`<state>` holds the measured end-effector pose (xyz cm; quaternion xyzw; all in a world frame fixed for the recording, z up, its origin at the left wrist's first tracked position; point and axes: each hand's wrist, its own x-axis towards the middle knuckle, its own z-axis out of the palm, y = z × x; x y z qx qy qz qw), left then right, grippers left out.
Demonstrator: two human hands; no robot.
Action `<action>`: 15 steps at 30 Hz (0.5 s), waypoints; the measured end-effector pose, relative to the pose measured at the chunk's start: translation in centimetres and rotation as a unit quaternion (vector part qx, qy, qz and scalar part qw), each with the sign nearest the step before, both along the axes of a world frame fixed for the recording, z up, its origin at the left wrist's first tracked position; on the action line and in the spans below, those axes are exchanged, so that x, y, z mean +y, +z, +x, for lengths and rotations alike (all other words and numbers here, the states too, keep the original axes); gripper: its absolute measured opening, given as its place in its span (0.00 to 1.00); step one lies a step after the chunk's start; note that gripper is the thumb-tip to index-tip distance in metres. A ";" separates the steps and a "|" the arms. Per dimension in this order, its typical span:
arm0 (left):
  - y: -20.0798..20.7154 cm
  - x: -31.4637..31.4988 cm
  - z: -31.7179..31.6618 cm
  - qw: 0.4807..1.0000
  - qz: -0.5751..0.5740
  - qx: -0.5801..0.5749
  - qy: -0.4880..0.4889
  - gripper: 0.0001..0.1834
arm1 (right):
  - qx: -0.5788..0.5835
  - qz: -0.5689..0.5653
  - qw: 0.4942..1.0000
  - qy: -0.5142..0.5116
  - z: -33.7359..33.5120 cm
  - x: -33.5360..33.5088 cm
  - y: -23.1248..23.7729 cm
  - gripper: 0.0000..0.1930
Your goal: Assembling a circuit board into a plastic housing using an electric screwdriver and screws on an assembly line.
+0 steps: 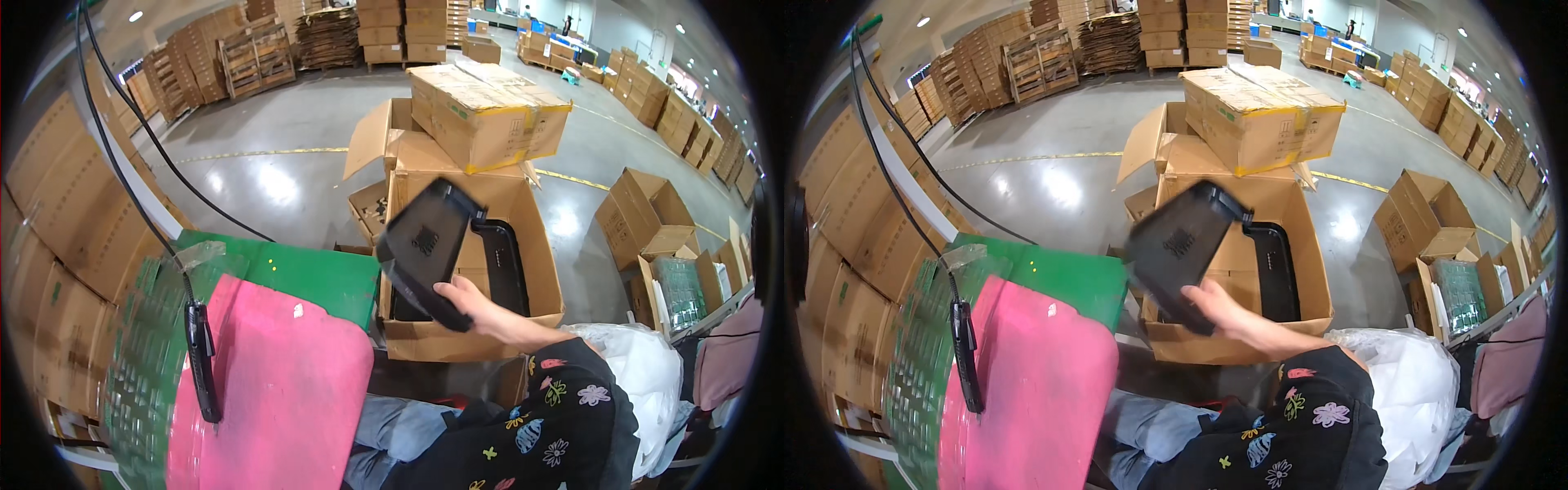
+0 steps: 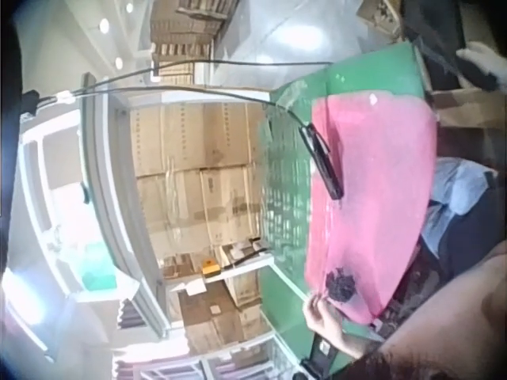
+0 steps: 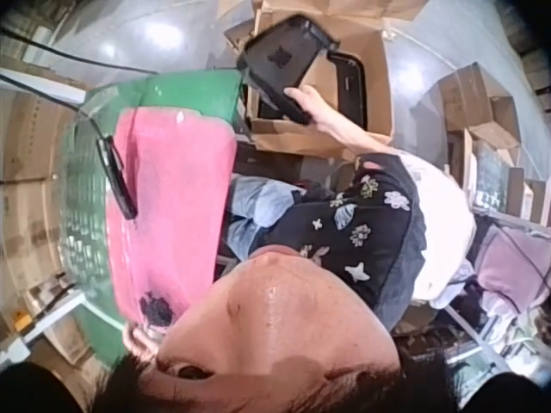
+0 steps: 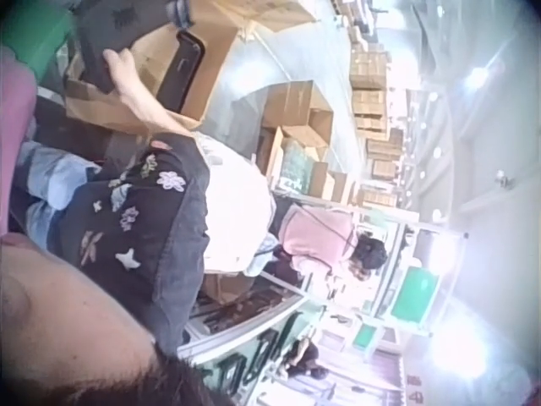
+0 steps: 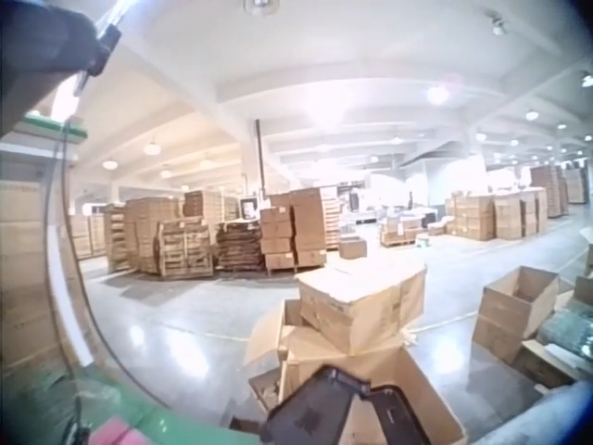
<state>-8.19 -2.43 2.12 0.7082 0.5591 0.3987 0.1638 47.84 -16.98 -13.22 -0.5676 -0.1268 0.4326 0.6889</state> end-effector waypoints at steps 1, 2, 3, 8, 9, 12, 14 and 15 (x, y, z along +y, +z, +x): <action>0.1 0.5 3.2 0.998 -0.049 -0.025 -0.042 0.15 | -0.054 0.012 0.997 -0.049 -1.5 0.2 1.9 0.18; 1.0 0.7 6.2 0.991 -0.045 0.004 -0.129 0.16 | -0.105 0.056 0.991 -0.064 -2.3 0.5 1.1 0.22; 1.6 0.7 7.3 0.979 -0.112 0.034 -0.164 0.17 | -0.156 0.101 0.980 -0.072 -3.4 0.9 0.3 0.27; 1.2 -0.4 13.3 0.937 -0.167 -0.037 -0.306 0.21 | -0.044 0.314 0.948 0.014 -9.7 4.1 4.8 0.33; 1.0 0.0 14.3 0.930 -0.156 -0.044 -0.330 0.22 | 0.058 0.297 0.952 -0.041 -9.2 4.5 5.4 0.29; -0.1 0.4 15.0 0.951 -0.101 -0.064 -0.287 0.24 | 0.013 0.264 0.963 -0.044 -9.4 4.0 3.8 0.23; -0.4 1.1 14.7 0.962 -0.054 -0.003 -0.266 0.23 | -0.104 0.245 0.964 -0.005 -11.7 4.0 3.9 0.26; -0.6 1.1 14.3 0.966 -0.008 0.057 -0.251 0.22 | -0.116 0.231 0.966 0.021 -13.1 4.1 4.1 0.29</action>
